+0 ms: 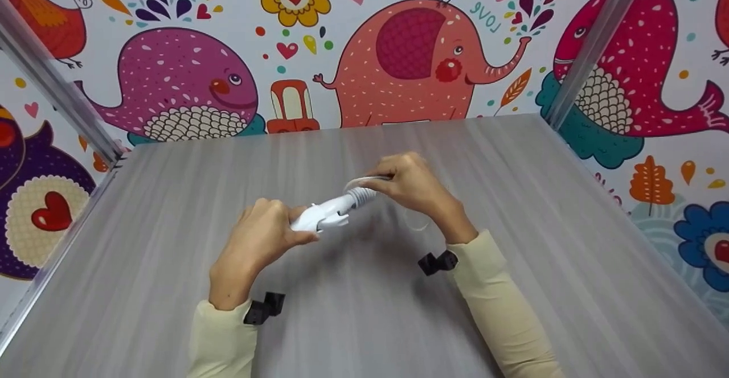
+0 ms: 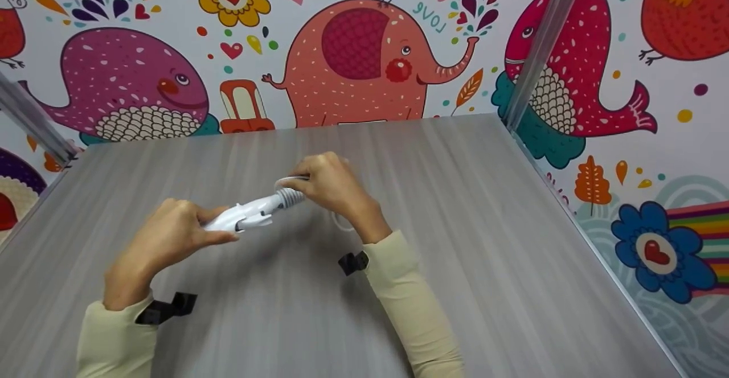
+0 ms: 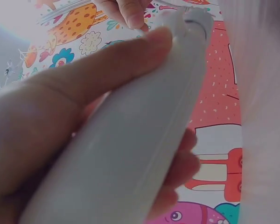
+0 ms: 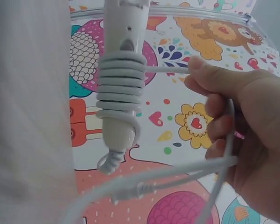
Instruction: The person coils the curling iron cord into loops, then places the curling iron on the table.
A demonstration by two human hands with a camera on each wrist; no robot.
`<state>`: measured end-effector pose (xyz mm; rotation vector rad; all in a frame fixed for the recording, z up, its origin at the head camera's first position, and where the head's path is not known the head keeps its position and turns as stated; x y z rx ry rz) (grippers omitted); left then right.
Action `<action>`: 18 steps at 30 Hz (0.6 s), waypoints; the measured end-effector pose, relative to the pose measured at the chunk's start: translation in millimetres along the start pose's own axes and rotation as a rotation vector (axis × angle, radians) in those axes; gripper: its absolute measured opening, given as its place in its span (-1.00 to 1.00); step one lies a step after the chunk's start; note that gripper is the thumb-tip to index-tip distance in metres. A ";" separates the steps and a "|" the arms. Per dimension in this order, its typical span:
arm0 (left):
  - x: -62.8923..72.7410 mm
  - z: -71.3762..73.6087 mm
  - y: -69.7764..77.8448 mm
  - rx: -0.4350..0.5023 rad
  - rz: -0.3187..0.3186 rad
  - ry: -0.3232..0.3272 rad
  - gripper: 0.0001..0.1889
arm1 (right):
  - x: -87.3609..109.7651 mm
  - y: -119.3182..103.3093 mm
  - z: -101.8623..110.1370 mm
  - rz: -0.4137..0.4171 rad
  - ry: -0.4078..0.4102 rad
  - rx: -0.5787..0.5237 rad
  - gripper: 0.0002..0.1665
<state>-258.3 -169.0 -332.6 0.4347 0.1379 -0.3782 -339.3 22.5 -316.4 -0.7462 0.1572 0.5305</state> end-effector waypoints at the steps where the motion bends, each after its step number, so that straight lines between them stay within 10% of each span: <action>1: 0.3 2.8 -0.8 -0.021 0.012 0.012 -0.51 | 0.1 -0.2 -0.9 0.001 -0.006 -0.002 -0.76; 11: 0.3 13.2 -5.9 -0.100 0.094 0.173 -0.45 | -1.5 9.0 -22.0 -0.032 -0.174 -0.127 -0.69; 18: 1.0 22.0 7.0 -0.175 0.004 0.402 -0.40 | -4.3 15.2 -26.5 -0.145 -0.229 -0.257 -0.61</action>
Point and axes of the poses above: each hand's wrist, its own x-axis away from the middle knuckle, its own z-axis out of the back of the hand, y = z × x, the point moved 9 cm from there along -x, towards the middle knuckle, and after that the axes turned 13 degrees about -z, right-handed, at the moved point
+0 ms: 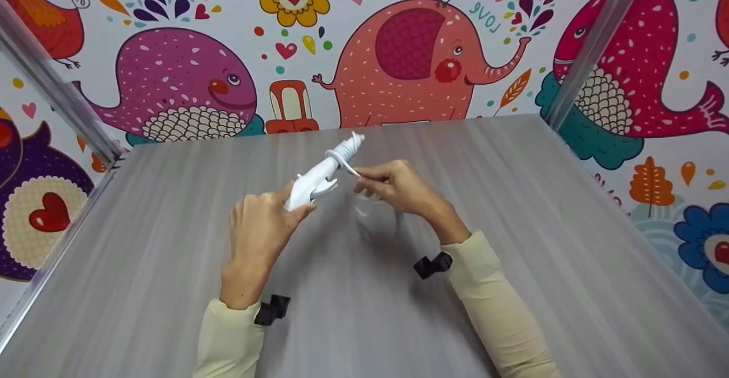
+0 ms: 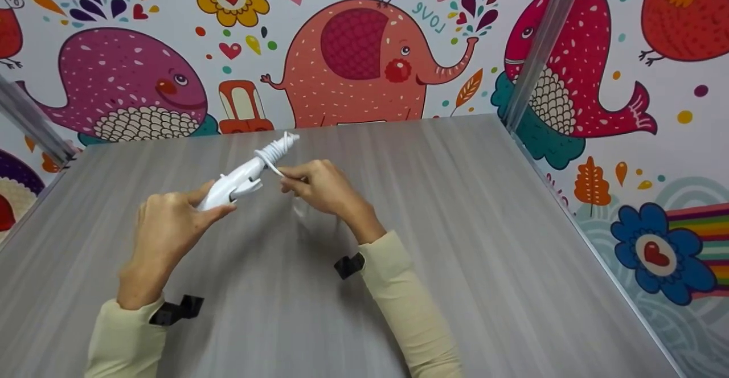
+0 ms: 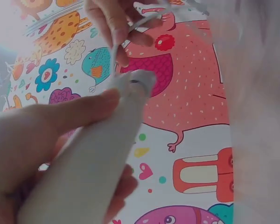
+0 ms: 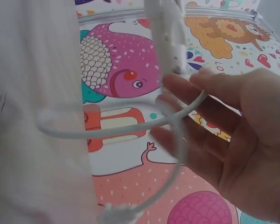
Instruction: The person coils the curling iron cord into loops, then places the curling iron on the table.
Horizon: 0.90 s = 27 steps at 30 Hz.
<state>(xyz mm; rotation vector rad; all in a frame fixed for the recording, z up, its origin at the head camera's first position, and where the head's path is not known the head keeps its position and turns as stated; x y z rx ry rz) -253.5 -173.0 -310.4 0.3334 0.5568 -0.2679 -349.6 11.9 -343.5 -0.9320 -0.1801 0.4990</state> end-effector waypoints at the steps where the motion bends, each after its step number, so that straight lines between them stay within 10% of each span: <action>1: -0.3 2.3 2.2 -0.007 -0.017 0.041 -0.40 | 0.5 -0.4 0.1 -0.011 0.001 -0.024 -0.60; 8: -0.3 14.5 6.1 0.047 -0.067 0.220 -0.40 | 1.4 -6.1 -4.2 -0.010 0.019 -0.066 -0.62; 18: -1.2 23.6 -3.7 0.161 0.030 0.210 -0.38 | 1.9 -10.6 15.7 0.127 0.165 -0.129 -0.73; 27: -0.4 27.6 15.3 0.204 -0.058 0.209 -0.40 | -2.9 3.8 23.0 0.006 0.212 -0.016 -0.77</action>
Point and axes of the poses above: each hand's wrist, its own x-axis away from the middle knuckle, its own z-axis out of the back of the hand, y = z × x, the point moved 9 cm from there along -x, towards the middle knuckle, and after that the axes turned 13 degrees about -z, right-handed, at the moved point
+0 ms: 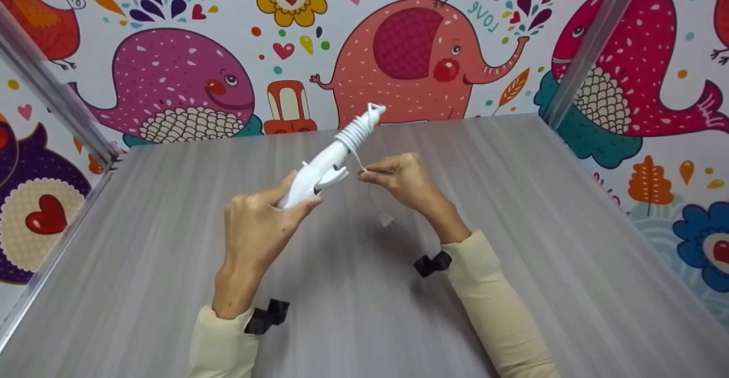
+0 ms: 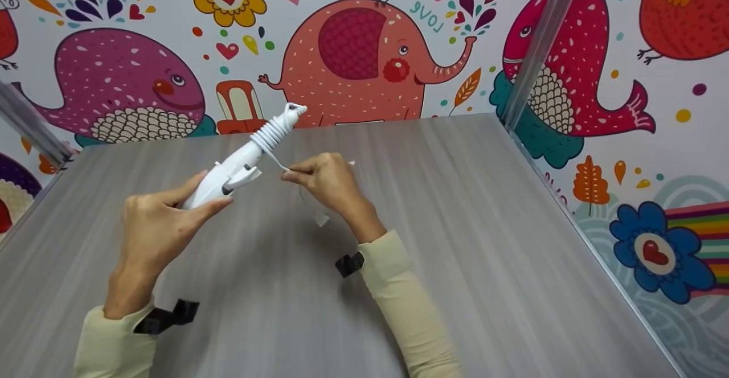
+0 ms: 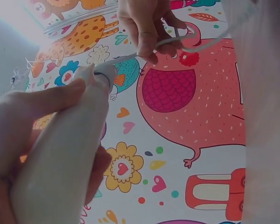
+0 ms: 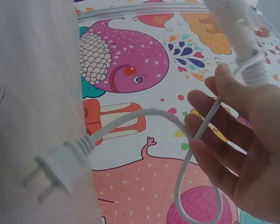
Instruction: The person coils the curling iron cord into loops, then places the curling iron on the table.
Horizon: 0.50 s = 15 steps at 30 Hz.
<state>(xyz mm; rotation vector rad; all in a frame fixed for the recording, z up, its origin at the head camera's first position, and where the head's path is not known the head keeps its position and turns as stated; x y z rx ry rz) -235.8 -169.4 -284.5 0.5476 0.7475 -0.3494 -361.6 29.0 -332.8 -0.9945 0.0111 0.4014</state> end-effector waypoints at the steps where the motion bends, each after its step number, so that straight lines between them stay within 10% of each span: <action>1: 0.1 -1.1 2.7 0.003 -0.025 -0.001 -0.42 | -0.1 0.8 0.0 -0.004 0.011 0.033 -0.76; 7: 0.2 -10.0 11.1 0.038 -0.125 -0.038 -0.47 | -1.7 5.2 1.9 -0.030 0.077 0.152 -0.75; 15: 2.4 -17.3 0.3 0.214 -0.035 -0.150 -0.43 | -4.5 17.0 3.3 -0.110 0.020 0.004 -0.82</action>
Point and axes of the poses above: each hand's wrist, its own x-axis away from the middle knuckle, its own z-axis out of the back of the hand, y = z × x, the point moved 9 cm from there along -x, towards the middle knuckle, and after that the axes turned 13 degrees about -z, right-handed, at the moved point
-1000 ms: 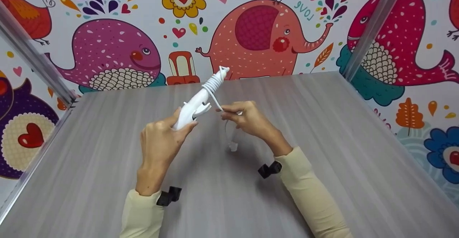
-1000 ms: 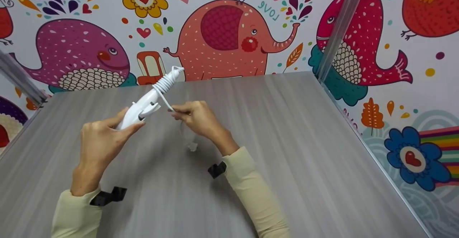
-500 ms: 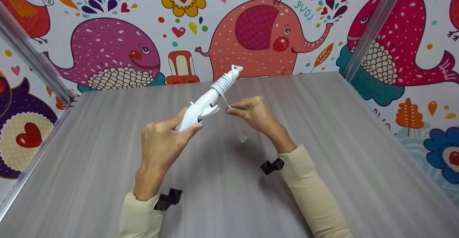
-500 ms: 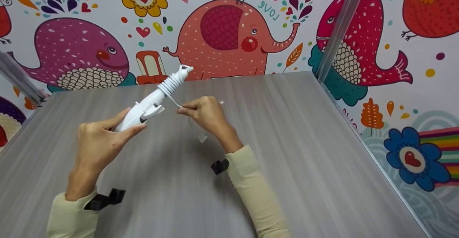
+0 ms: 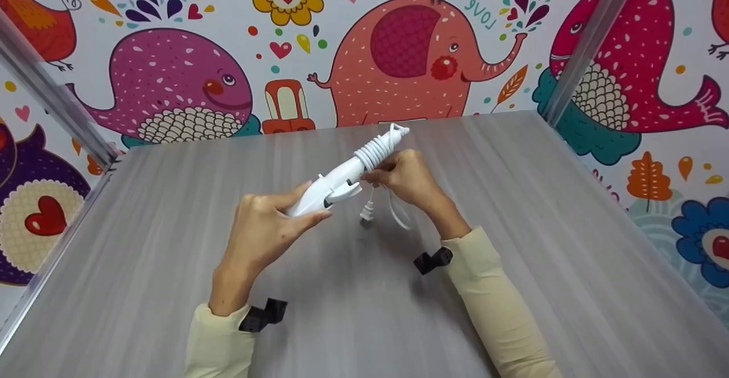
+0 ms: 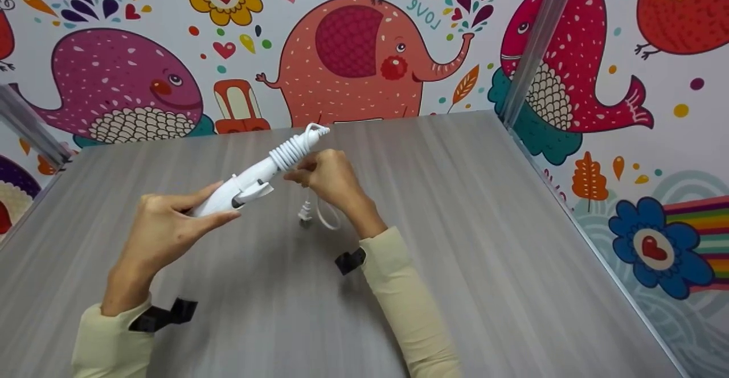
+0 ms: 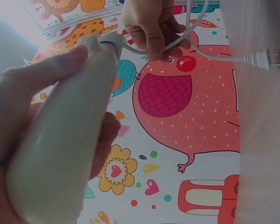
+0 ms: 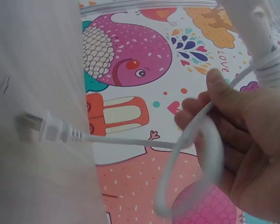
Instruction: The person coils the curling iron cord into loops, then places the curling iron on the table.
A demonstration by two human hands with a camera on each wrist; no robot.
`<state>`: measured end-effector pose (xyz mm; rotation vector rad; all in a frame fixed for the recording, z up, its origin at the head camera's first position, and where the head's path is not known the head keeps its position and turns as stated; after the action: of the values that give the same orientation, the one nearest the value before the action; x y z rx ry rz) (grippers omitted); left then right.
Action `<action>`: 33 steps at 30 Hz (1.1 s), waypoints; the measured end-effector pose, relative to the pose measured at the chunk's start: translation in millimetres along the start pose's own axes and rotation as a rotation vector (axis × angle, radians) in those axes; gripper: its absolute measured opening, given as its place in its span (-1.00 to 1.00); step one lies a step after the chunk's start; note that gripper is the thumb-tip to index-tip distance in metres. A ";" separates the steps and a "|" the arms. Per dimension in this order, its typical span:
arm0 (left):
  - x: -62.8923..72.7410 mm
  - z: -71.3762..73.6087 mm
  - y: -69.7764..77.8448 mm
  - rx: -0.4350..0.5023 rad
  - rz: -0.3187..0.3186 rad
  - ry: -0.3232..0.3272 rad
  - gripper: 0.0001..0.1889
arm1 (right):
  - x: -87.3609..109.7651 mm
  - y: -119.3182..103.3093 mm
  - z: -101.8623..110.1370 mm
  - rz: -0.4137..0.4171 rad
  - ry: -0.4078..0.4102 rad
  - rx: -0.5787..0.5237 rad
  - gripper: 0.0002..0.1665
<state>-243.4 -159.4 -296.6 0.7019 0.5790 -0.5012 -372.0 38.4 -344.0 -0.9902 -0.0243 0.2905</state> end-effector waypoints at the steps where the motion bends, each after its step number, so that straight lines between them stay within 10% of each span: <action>1: 0.5 0.8 -2.6 0.036 0.017 -0.006 -0.43 | -0.1 0.3 -0.3 0.003 -0.024 -0.033 -0.82; 10: 6.0 9.0 -20.1 0.327 0.165 -0.040 -0.48 | 11.6 -6.3 -14.4 0.082 -0.423 -0.433 -0.90; 16: 5.3 6.3 -15.5 0.477 0.123 -0.071 -0.51 | 27.5 -16.0 -15.9 0.179 -0.602 -0.509 -0.86; 24: 7.5 -3.5 -9.9 0.554 0.010 -0.189 -0.51 | 35.3 -29.1 -1.4 0.257 -0.463 -0.259 -0.88; 33: 16.5 -7.3 -13.7 0.432 0.002 -0.375 -0.48 | 23.8 -23.2 -6.2 0.249 -0.331 -0.016 -0.88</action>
<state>-241.9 -167.0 -317.9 0.9875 0.1137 -0.7466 -342.9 27.5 -330.9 -0.9528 -0.2058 0.6818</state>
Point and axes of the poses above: each hand's wrist, its own x-axis away from the middle knuckle, its own z-axis out of the back of the hand, y = z × x, the point moved 9 cm from there along -x, towards the middle knuckle, and after that the axes turned 13 degrees about -z, right-handed, at the moved point
